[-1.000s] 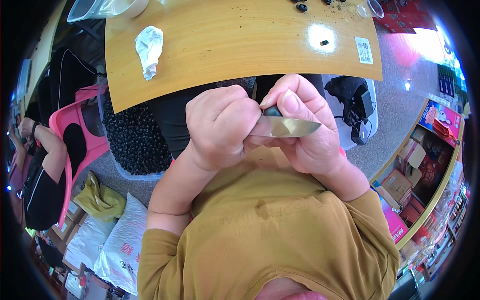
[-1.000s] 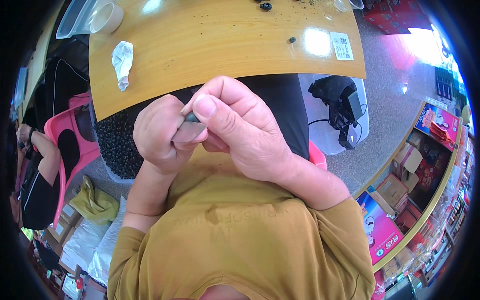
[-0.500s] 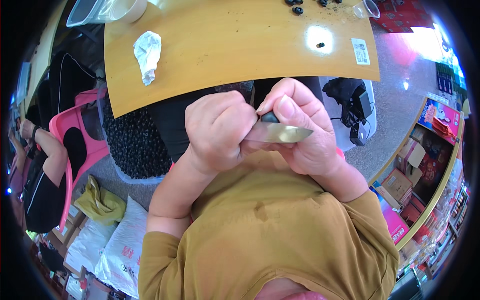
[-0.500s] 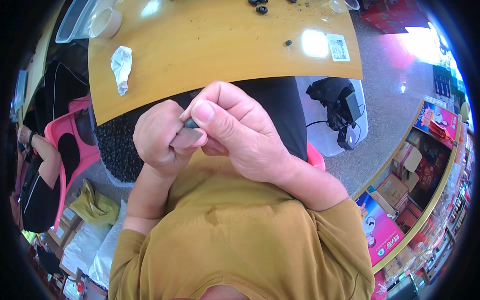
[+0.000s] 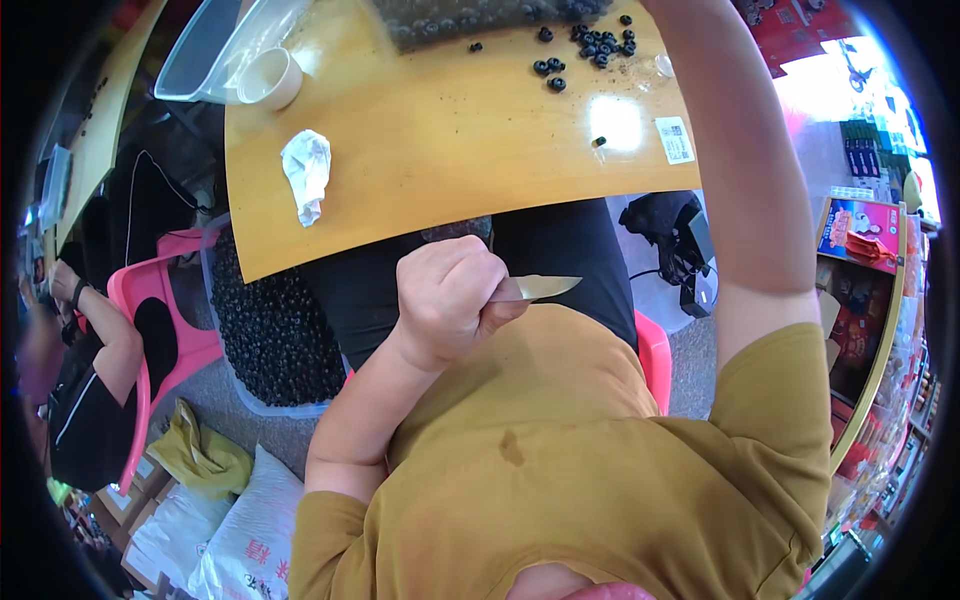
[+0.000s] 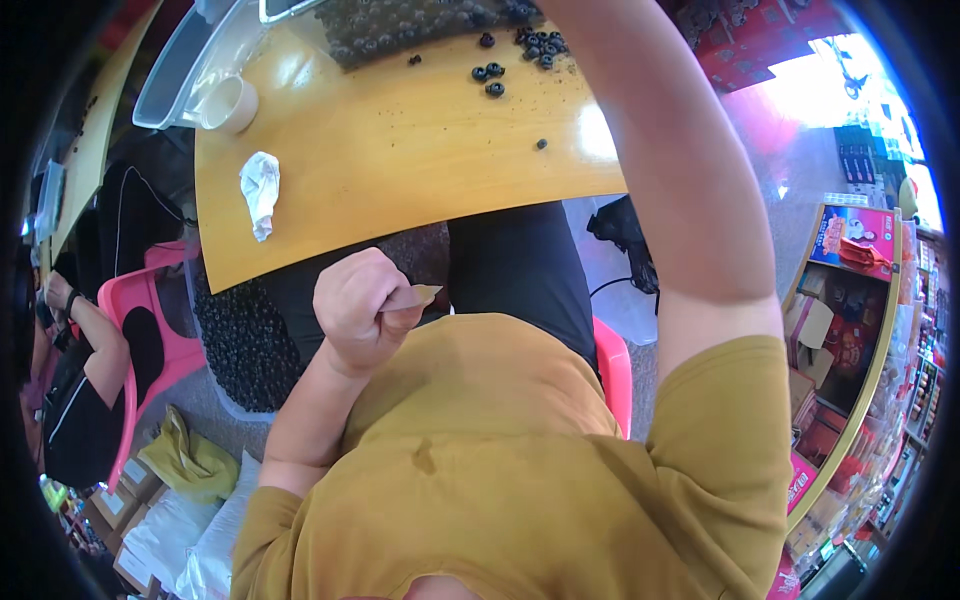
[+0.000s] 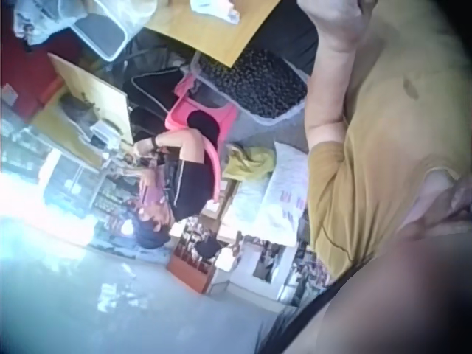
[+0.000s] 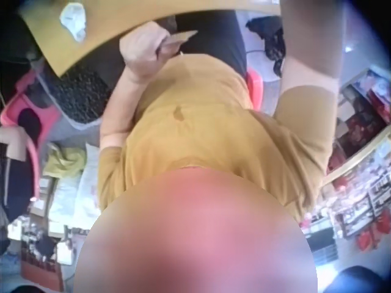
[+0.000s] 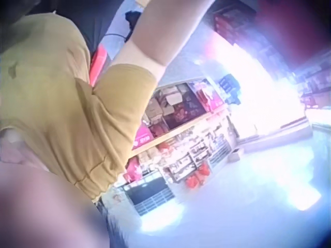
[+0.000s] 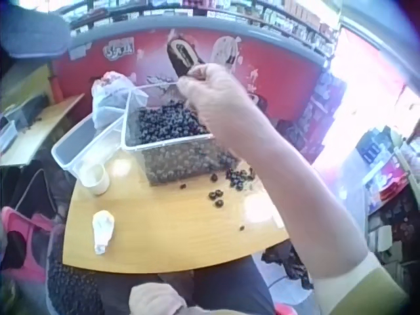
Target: Trimming excess flash or material from small black rubber components using a utility knife.
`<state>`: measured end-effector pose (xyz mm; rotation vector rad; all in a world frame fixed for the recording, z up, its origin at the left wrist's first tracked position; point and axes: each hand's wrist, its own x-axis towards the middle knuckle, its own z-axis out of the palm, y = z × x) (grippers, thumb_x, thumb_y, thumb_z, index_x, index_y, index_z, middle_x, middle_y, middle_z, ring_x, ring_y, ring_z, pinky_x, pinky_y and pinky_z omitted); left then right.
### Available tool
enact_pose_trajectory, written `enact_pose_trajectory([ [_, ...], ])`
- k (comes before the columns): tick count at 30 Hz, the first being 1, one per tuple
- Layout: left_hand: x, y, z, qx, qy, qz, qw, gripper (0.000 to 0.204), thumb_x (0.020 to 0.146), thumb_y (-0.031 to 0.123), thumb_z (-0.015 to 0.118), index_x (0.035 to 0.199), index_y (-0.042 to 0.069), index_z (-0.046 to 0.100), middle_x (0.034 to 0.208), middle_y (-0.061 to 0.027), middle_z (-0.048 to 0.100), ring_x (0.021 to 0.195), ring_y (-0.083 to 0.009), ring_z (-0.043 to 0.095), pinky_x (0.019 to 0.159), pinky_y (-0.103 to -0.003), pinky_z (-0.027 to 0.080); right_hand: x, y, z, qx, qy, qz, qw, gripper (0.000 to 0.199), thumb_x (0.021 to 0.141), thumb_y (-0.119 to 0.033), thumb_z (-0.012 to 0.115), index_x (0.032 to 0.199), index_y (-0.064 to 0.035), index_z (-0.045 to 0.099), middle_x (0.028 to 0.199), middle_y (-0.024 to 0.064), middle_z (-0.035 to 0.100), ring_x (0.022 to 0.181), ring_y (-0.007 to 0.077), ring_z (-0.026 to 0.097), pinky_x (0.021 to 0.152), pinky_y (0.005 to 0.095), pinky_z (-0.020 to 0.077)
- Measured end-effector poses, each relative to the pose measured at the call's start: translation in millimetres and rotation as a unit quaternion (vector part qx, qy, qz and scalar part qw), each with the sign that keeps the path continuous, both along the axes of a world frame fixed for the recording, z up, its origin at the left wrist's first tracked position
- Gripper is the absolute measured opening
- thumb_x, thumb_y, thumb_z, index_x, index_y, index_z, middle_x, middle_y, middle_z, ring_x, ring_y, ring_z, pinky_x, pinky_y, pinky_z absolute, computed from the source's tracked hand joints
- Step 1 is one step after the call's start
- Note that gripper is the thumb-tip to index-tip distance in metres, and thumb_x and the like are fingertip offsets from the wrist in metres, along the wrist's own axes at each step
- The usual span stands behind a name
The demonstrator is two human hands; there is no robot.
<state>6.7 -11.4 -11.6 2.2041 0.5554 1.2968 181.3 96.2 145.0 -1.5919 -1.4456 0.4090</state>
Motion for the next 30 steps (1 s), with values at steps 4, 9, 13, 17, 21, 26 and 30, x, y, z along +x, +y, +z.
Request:
enact_pose_trajectory([
  [4, -4.4, 0.5, 2.3, -0.012, -0.003, -0.009, 1.000, 0.023, 0.060, 0.006, 0.066, 0.061, 0.007, 0.044, 0.048, -0.0024, 0.038, 0.039, -0.0183, 0.041, 0.035, -0.027, 0.033, 15.8, -7.7, -9.6, 0.073, -0.078, 0.080, 0.991, 0.053, 0.085, -0.025, 0.053, 0.121, 0.0098, 0.036, 0.102, 0.0228, 0.054, 0.088, 0.0205, 0.055, 0.082, 0.0335, 0.0433],
  [9, -3.8, 2.3, 2.2, -0.058, -0.009, 0.011, 0.998, 0.031, 0.077, 0.017, 0.065, 0.058, 0.006, 0.043, 0.050, -0.0042, 0.041, 0.042, -0.0199, 0.042, 0.039, -0.028, 0.032, 37.0, -30.6, -109.3, 0.156, -0.196, -0.066, 0.966, 0.018, 0.085, -0.018, 0.057, 0.091, -0.0011, 0.055, 0.066, 0.0012, 0.049, 0.060, 0.0088, 0.049, 0.057, 0.0239, 0.0426],
  [13, 1.5, 0.8, 1.3, -0.067, -0.024, -0.003, 0.997, 0.030, 0.075, 0.013, 0.067, 0.059, 0.007, 0.042, 0.050, -0.0037, 0.042, 0.042, -0.0192, 0.042, 0.039, -0.027, 0.031, 53.9, -46.6, -157.2, -0.034, -0.266, -0.031, 0.963, 0.025, 0.080, -0.020, 0.058, 0.099, -0.0032, 0.057, 0.084, 0.0088, 0.058, 0.076, 0.0224, 0.057, 0.070, 0.0323, 0.0453],
  [17, 1.5, -0.5, -0.9, -0.060, -0.007, -0.011, 0.998, 0.030, 0.076, 0.014, 0.067, 0.060, 0.007, 0.042, 0.051, -0.0037, 0.042, 0.042, -0.0190, 0.042, 0.039, -0.027, 0.031, 60.6, -44.1, -177.2, -0.096, -0.317, -0.014, 0.943, 0.023, 0.080, -0.021, 0.057, 0.093, -0.0020, 0.058, 0.087, 0.0113, 0.058, 0.080, 0.0290, 0.056, 0.072, 0.0366, 0.0445],
  [21, 3.0, -0.1, 1.4, -0.062, -0.022, -0.003, 0.998, 0.029, 0.077, 0.014, 0.066, 0.060, 0.006, 0.043, 0.051, -0.0039, 0.042, 0.042, -0.0189, 0.042, 0.039, -0.027, 0.031, 63.4, -40.7, -186.2, -0.038, -0.331, 0.001, 0.943, 0.022, 0.079, -0.020, 0.058, 0.092, -0.0018, 0.058, 0.086, 0.0125, 0.059, 0.079, 0.0296, 0.056, 0.072, 0.0362, 0.0444],
  [26, -1.9, 1.9, 1.5, -0.073, -0.019, 0.005, 0.997, 0.028, 0.079, 0.014, 0.065, 0.061, 0.006, 0.045, 0.051, -0.0043, 0.043, 0.042, -0.0195, 0.042, 0.039, -0.027, 0.031, 31.7, -56.7, -160.6, -0.136, -0.046, 0.054, 0.988, 0.020, 0.085, -0.019, 0.055, 0.092, -0.0012, 0.058, 0.077, 0.0054, 0.057, 0.068, 0.0146, 0.054, 0.067, 0.0266, 0.0439],
  [30, -8.1, 5.8, 5.7, -0.107, -0.009, 0.030, 0.994, 0.026, 0.080, 0.013, 0.063, 0.063, 0.004, 0.047, 0.052, -0.0057, 0.044, 0.044, -0.0196, 0.042, 0.042, -0.027, 0.033, 3.3, -85.2, -135.2, -0.195, 0.282, 0.130, 0.930, 0.023, 0.088, -0.018, 0.050, 0.100, 0.0012, 0.054, 0.078, 0.0035, 0.055, 0.070, 0.0091, 0.052, 0.066, 0.0226, 0.0431],
])
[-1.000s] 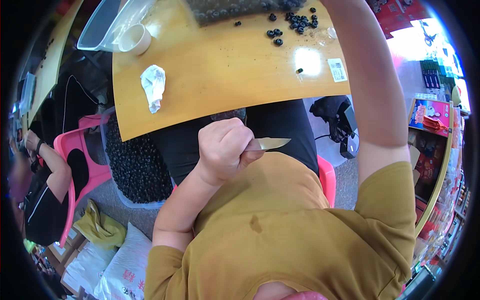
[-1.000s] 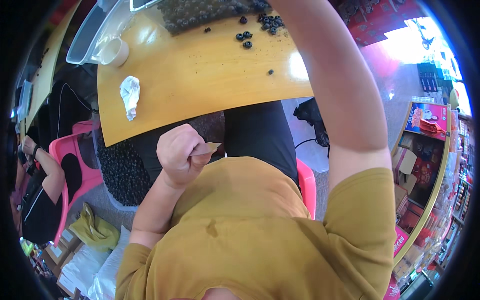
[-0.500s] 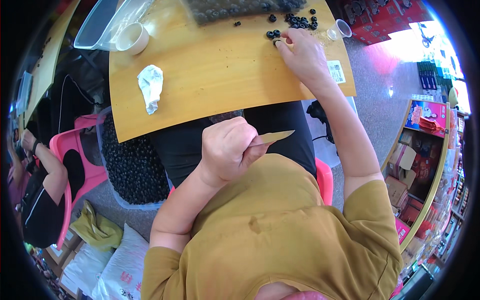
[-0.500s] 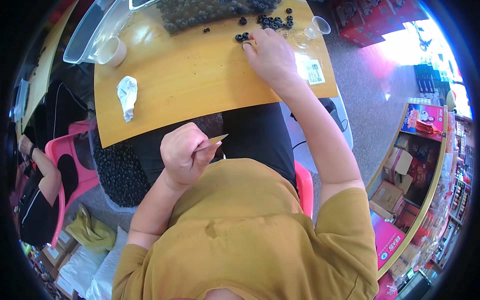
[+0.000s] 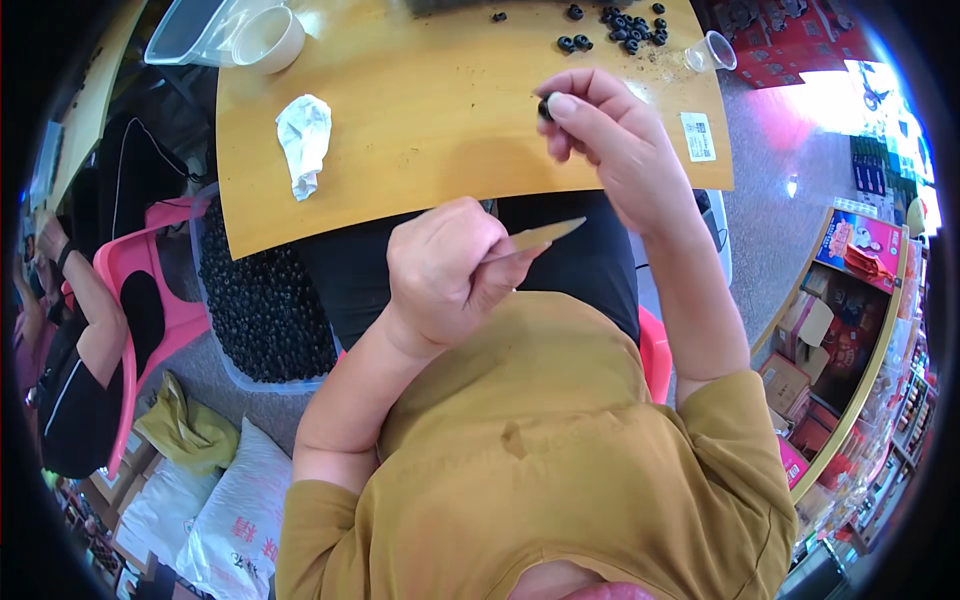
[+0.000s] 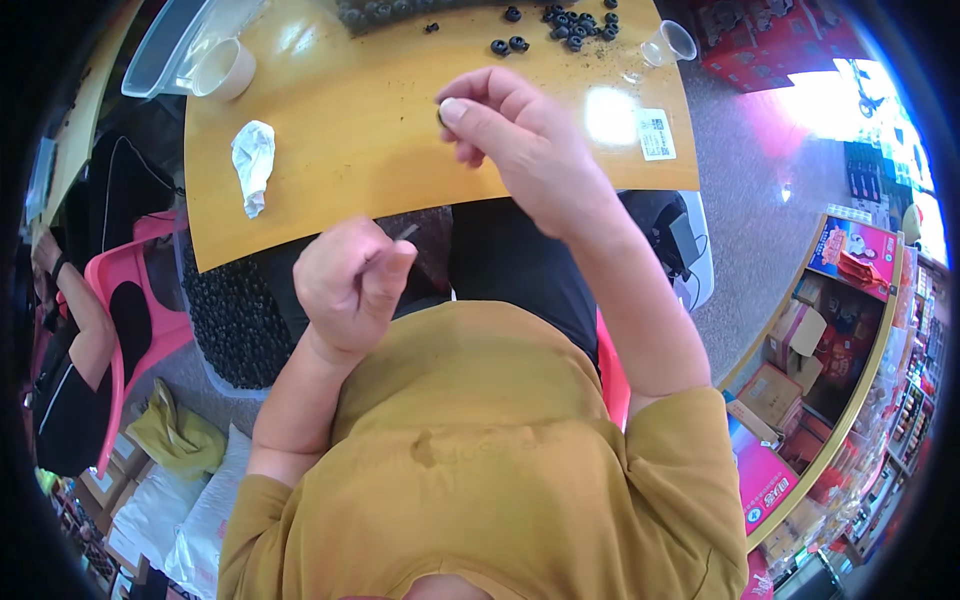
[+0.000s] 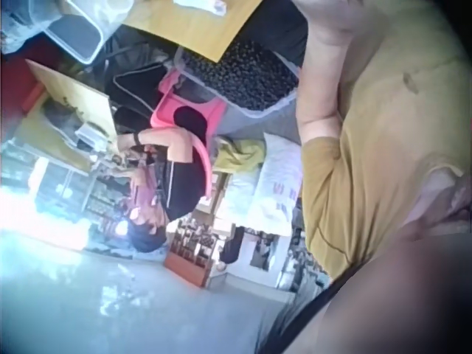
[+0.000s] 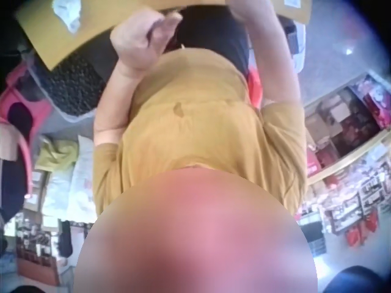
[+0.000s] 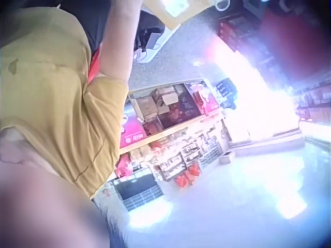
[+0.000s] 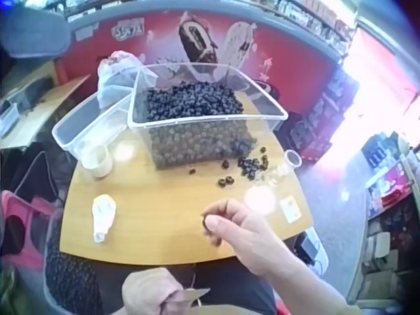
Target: Trimming excess flash or material from small black rubber components using a utility knife.
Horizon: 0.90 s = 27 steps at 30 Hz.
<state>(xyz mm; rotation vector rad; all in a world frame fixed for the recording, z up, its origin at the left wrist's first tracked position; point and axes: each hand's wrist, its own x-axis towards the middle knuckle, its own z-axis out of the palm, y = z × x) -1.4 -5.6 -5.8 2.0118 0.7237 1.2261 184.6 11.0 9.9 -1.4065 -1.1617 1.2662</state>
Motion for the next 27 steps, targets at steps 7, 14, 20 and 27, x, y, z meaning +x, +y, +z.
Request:
enact_pose_trajectory([
  [7, -3.8, 7.6, 3.5, -0.007, 0.003, 0.050, 0.999, 0.029, 0.072, 0.014, 0.070, 0.059, 0.007, 0.045, 0.050, -0.0046, 0.044, 0.040, -0.0185, 0.045, 0.038, -0.027, 0.034, -36.9, -32.3, 24.3, -0.078, 0.351, -0.004, 0.933, 0.028, 0.093, -0.016, 0.040, 0.113, 0.0026, 0.044, 0.081, 0.0082, 0.053, 0.066, 0.0107, 0.053, 0.058, 0.0239, 0.0433],
  [14, -4.4, 6.8, 2.7, -0.005, -0.028, 0.064, 0.998, 0.030, 0.073, 0.018, 0.070, 0.059, 0.008, 0.046, 0.050, -0.0042, 0.042, 0.041, -0.0186, 0.041, 0.038, -0.028, 0.032, -44.3, -41.6, 25.5, -0.068, 0.455, -0.010, 0.888, 0.019, 0.091, -0.023, 0.051, 0.090, -0.0038, 0.052, 0.069, 0.0026, 0.053, 0.055, 0.0087, 0.047, 0.052, 0.0217, 0.0409],
  [20, -4.2, 5.5, 6.4, 0.007, -0.026, 0.053, 0.998, 0.030, 0.072, 0.021, 0.071, 0.060, 0.008, 0.047, 0.050, -0.0029, 0.043, 0.041, -0.0177, 0.042, 0.038, -0.028, 0.033, -53.5, -47.4, 29.0, -0.098, 0.413, -0.029, 0.905, 0.023, 0.092, -0.027, 0.046, 0.089, -0.0038, 0.047, 0.059, -0.0003, 0.043, 0.044, 0.0059, 0.031, 0.042, 0.0189, 0.0279],
  [27, -3.9, 4.3, 10.0, 0.022, -0.003, 0.043, 0.999, 0.034, 0.067, 0.029, 0.074, 0.061, 0.007, 0.048, 0.050, -0.0020, 0.045, 0.042, -0.0171, 0.045, 0.038, -0.027, 0.035, -58.6, -53.6, 27.9, -0.109, 0.423, -0.021, 0.899, 0.024, 0.092, -0.028, 0.047, 0.089, -0.0039, 0.048, 0.058, -0.0015, 0.042, 0.044, 0.0043, 0.031, 0.041, 0.0176, 0.0269],
])
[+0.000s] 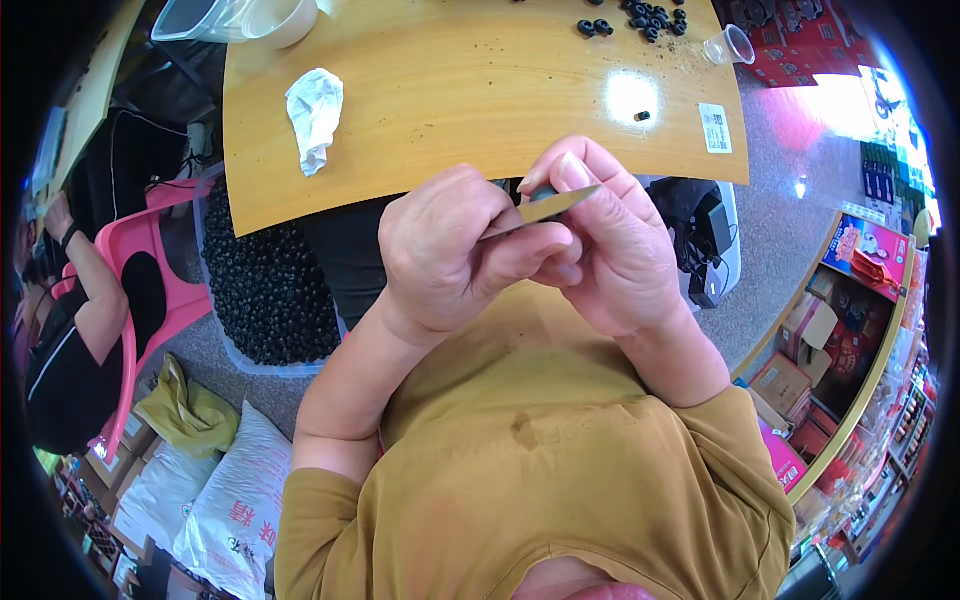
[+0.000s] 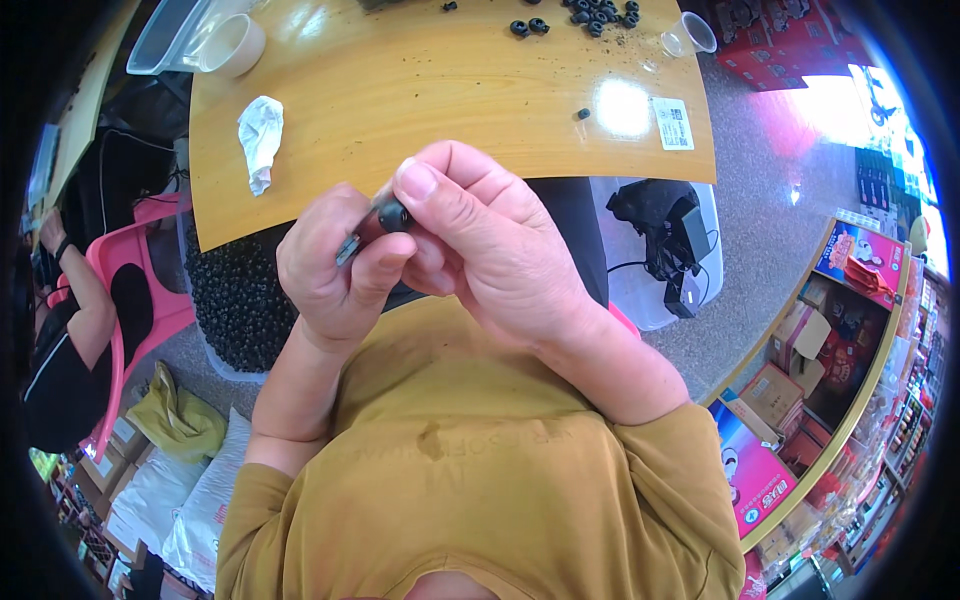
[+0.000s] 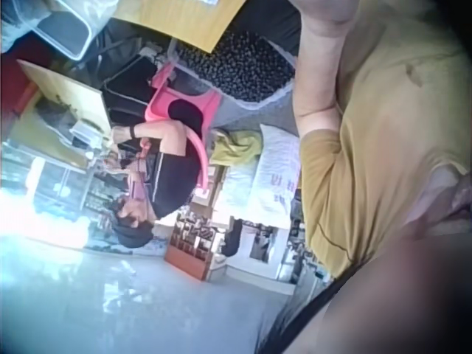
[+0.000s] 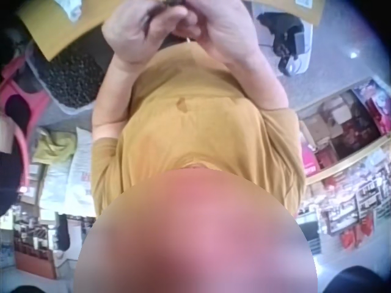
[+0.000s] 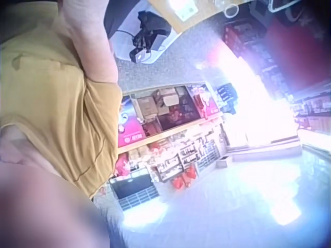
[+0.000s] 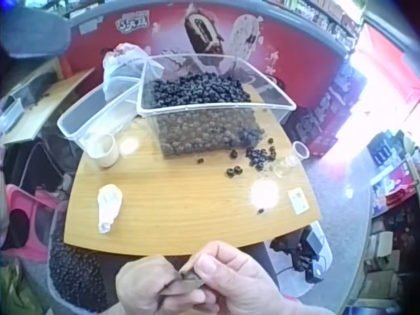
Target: Trimming excess flash or material from small black rubber components using a utility knife.
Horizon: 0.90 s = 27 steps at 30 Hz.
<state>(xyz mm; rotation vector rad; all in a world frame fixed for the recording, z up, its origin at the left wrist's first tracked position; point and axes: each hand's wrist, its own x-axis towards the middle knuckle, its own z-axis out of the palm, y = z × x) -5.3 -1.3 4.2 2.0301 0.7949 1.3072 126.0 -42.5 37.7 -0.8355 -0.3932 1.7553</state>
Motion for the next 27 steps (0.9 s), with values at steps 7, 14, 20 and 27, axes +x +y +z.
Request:
enact_pose_trajectory([
  [7, 0.5, -2.6, 0.2, 0.028, 0.022, -0.001, 0.999, 0.036, 0.068, 0.032, 0.073, 0.060, 0.008, 0.048, 0.050, -0.0018, 0.045, 0.042, -0.0178, 0.046, 0.038, -0.027, 0.036, -5.1, -3.9, 5.6, -0.016, -0.053, -0.026, 0.998, 0.024, 0.092, -0.027, 0.048, 0.087, -0.0036, 0.050, 0.059, -0.0040, 0.042, 0.045, 0.0018, 0.030, 0.040, 0.0151, 0.0242],
  [14, 4.1, -8.0, -7.2, 0.103, 0.020, -0.008, 0.994, 0.029, 0.058, 0.010, 0.068, 0.057, 0.008, 0.039, 0.049, -0.0049, 0.034, 0.038, -0.0198, 0.037, 0.035, -0.030, 0.032, -7.5, -10.1, 4.2, 0.006, -0.072, -0.064, 0.995, 0.020, 0.091, -0.023, 0.050, 0.085, -0.0037, 0.051, 0.071, -0.0016, 0.049, 0.057, 0.0021, 0.041, 0.052, 0.0156, 0.0337],
  [20, 0.3, -5.2, -3.4, 0.107, -0.003, -0.023, 0.994, 0.031, 0.065, 0.017, 0.071, 0.059, 0.006, 0.042, 0.050, -0.0048, 0.036, 0.040, -0.0204, 0.040, 0.035, -0.029, 0.032, -1.4, -10.2, 1.0, 0.028, -0.045, -0.013, 0.999, 0.019, 0.091, -0.022, 0.050, 0.085, -0.0043, 0.051, 0.072, -0.0014, 0.050, 0.057, 0.0019, 0.041, 0.053, 0.0157, 0.0342],
  [27, -0.2, -5.0, -2.9, 0.088, 0.015, -0.015, 0.996, 0.039, 0.064, 0.029, 0.072, 0.058, 0.007, 0.040, 0.050, -0.0043, 0.035, 0.039, -0.0195, 0.039, 0.035, -0.029, 0.032, -4.0, -10.2, 5.9, -0.012, -0.019, -0.012, 1.000, 0.019, 0.091, -0.022, 0.049, 0.083, -0.0043, 0.050, 0.066, -0.0036, 0.047, 0.047, 0.0003, 0.033, 0.043, 0.0152, 0.0277],
])
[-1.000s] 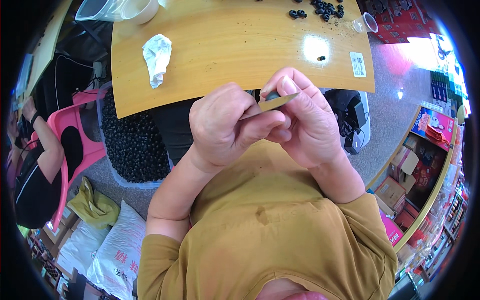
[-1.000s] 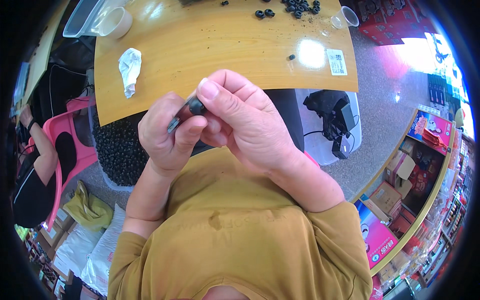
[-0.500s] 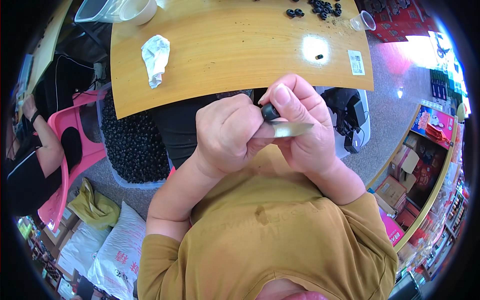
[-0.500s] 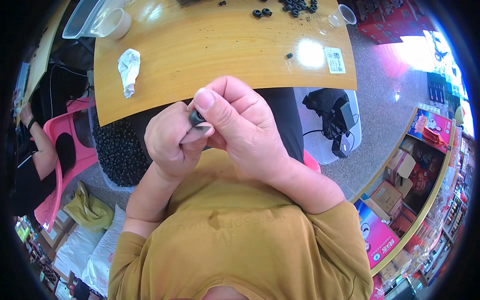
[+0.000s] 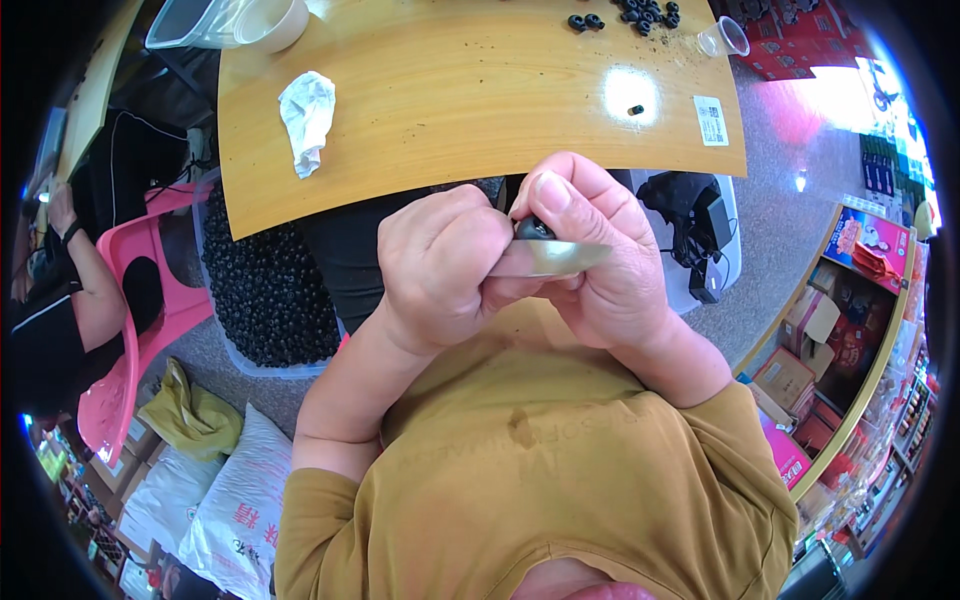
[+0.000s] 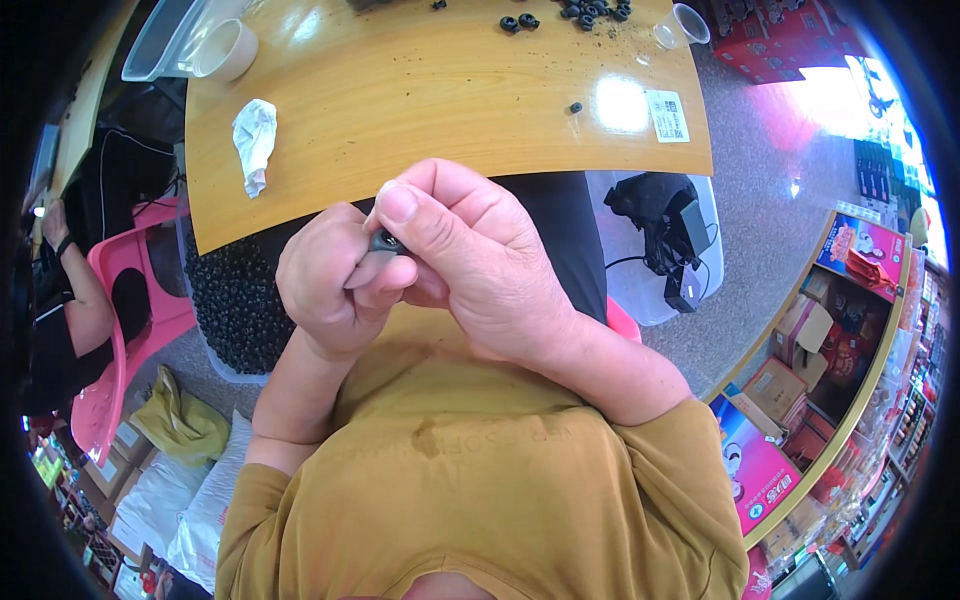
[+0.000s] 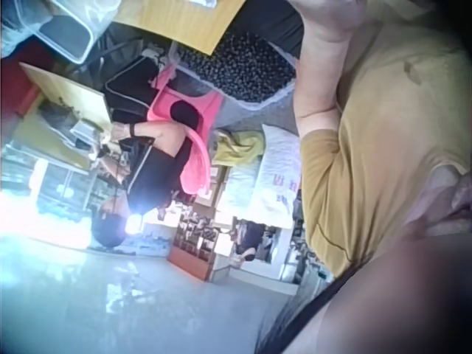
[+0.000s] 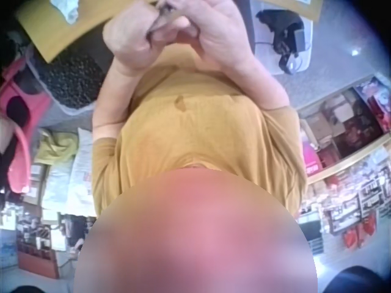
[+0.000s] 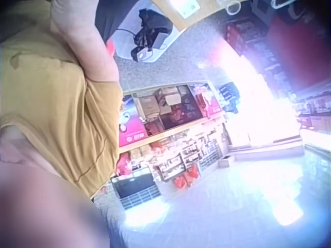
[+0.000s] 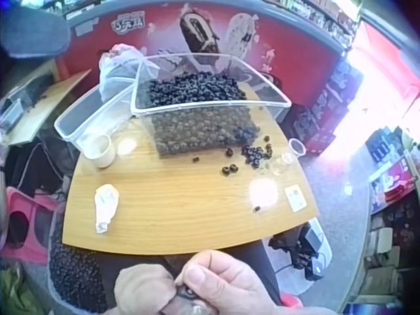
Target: Trimming excess flash or material from small black rubber components using a utility knife.
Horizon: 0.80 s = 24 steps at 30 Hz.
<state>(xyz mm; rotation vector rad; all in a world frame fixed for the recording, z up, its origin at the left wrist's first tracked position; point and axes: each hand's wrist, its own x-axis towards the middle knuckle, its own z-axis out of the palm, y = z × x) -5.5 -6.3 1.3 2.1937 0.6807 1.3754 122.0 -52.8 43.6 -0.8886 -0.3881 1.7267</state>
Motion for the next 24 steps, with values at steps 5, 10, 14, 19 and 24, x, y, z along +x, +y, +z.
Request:
enact_pose_trajectory([
  [5, -0.3, -2.3, -2.5, 0.023, 0.028, -0.009, 0.999, 0.035, 0.067, 0.018, 0.069, 0.057, 0.007, 0.038, 0.049, -0.0037, 0.033, 0.039, -0.0194, 0.038, 0.035, -0.028, 0.031, 0.7, -1.4, -4.1, 0.008, -0.021, -0.009, 1.000, 0.020, 0.091, -0.022, 0.049, 0.083, -0.0040, 0.050, 0.070, -0.0032, 0.047, 0.050, -0.0002, 0.035, 0.047, 0.0140, 0.0292],
  [10, 0.4, -0.8, -3.2, 0.042, -0.005, 0.011, 0.999, 0.032, 0.067, 0.017, 0.068, 0.058, 0.007, 0.039, 0.050, -0.0051, 0.033, 0.039, -0.0203, 0.037, 0.035, -0.029, 0.031, 5.9, -1.6, -1.9, 0.023, 0.017, 0.034, 0.999, 0.020, 0.091, -0.022, 0.048, 0.083, -0.0038, 0.051, 0.074, -0.0021, 0.048, 0.055, 0.0019, 0.039, 0.051, 0.0154, 0.0333],
  [14, -1.4, -0.2, -2.1, 0.007, -0.001, 0.008, 1.000, 0.034, 0.068, 0.023, 0.068, 0.058, 0.007, 0.040, 0.050, -0.0052, 0.033, 0.039, -0.0204, 0.038, 0.036, -0.029, 0.032, 2.8, -2.9, -7.8, 0.004, 0.013, 0.018, 1.000, 0.020, 0.091, -0.022, 0.048, 0.083, -0.0040, 0.051, 0.072, -0.0027, 0.048, 0.054, 0.0027, 0.039, 0.050, 0.0166, 0.0339],
  [19, -0.7, -1.0, -4.6, 0.038, 0.031, -0.001, 0.999, 0.033, 0.061, 0.022, 0.069, 0.058, 0.007, 0.040, 0.050, -0.0044, 0.034, 0.039, -0.0196, 0.037, 0.035, -0.028, 0.031, 2.6, -4.6, -8.8, -0.014, 0.006, 0.009, 1.000, 0.021, 0.092, -0.023, 0.048, 0.084, -0.0039, 0.051, 0.071, -0.0031, 0.047, 0.054, 0.0020, 0.039, 0.049, 0.0172, 0.0336],
  [24, 1.1, -1.8, -5.7, 0.049, 0.023, 0.012, 0.998, 0.031, 0.061, 0.019, 0.068, 0.058, 0.007, 0.040, 0.050, -0.0046, 0.034, 0.039, -0.0195, 0.038, 0.035, -0.029, 0.031, 2.4, -2.9, -0.8, 0.003, 0.003, 0.015, 1.000, 0.020, 0.092, -0.022, 0.047, 0.085, -0.0036, 0.051, 0.072, -0.0034, 0.047, 0.059, 0.0007, 0.039, 0.054, 0.0161, 0.0327],
])
